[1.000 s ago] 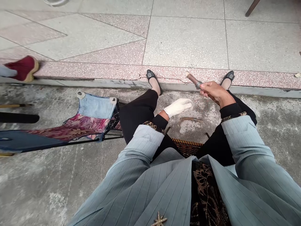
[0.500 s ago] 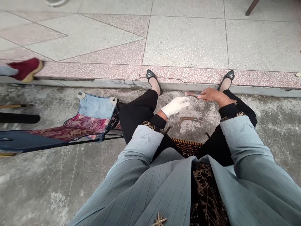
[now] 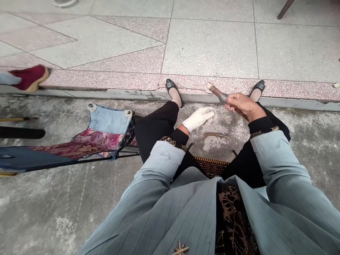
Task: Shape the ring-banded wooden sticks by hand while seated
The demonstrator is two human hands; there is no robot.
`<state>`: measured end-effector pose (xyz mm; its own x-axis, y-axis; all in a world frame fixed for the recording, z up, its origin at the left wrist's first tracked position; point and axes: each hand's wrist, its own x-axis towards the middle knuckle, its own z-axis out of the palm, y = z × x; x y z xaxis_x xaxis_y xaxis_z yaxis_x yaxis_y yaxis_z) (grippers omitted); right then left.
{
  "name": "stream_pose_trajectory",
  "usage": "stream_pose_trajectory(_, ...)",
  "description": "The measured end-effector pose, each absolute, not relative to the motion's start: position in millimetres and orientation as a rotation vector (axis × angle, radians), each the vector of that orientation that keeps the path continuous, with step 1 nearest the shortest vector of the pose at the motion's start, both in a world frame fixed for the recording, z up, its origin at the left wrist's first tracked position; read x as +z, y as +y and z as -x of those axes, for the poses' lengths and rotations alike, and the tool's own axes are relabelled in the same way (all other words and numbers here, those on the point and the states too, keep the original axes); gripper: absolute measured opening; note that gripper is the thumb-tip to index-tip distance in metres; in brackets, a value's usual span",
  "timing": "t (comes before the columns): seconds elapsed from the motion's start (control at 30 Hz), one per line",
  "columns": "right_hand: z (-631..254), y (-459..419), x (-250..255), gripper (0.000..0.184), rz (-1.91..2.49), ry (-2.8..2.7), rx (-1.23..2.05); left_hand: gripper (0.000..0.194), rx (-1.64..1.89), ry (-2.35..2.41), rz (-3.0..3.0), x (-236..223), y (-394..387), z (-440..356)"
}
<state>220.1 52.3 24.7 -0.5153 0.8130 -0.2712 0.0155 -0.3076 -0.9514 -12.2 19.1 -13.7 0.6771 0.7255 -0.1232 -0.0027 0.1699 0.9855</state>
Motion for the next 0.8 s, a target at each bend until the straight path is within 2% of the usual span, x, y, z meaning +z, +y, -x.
stream_pose_trajectory(0.13,-216,57,22,0.055,1.139,-1.161,1.759,0.042,0.55,0.679,-1.348,-12,18,12)
stream_pose_trajectory(0.23,-219,63,20,0.054,1.361,-1.182,1.546,0.04,0.495,0.67,-1.37,-12,15,8)
stream_pose_trajectory(0.4,-226,69,13,0.042,1.951,-1.75,1.132,0.038,0.445,0.723,-1.458,-4,11,5)
stream_pose_trajectory(0.5,-227,70,15,0.038,2.07,-2.079,1.047,0.036,0.426,0.828,-1.54,6,11,8)
stream_pose_trajectory(0.63,-228,67,21,0.036,2.027,-2.382,1.306,0.033,0.395,0.941,-1.654,16,14,18)
stream_pose_trajectory(0.7,-228,64,23,0.04,1.813,-2.513,1.679,0.031,0.432,0.987,-1.697,14,18,22)
stream_pose_trajectory(0.8,-225,57,27,0.045,1.234,-2.539,2.268,0.033,0.493,1.014,-1.721,5,24,25)
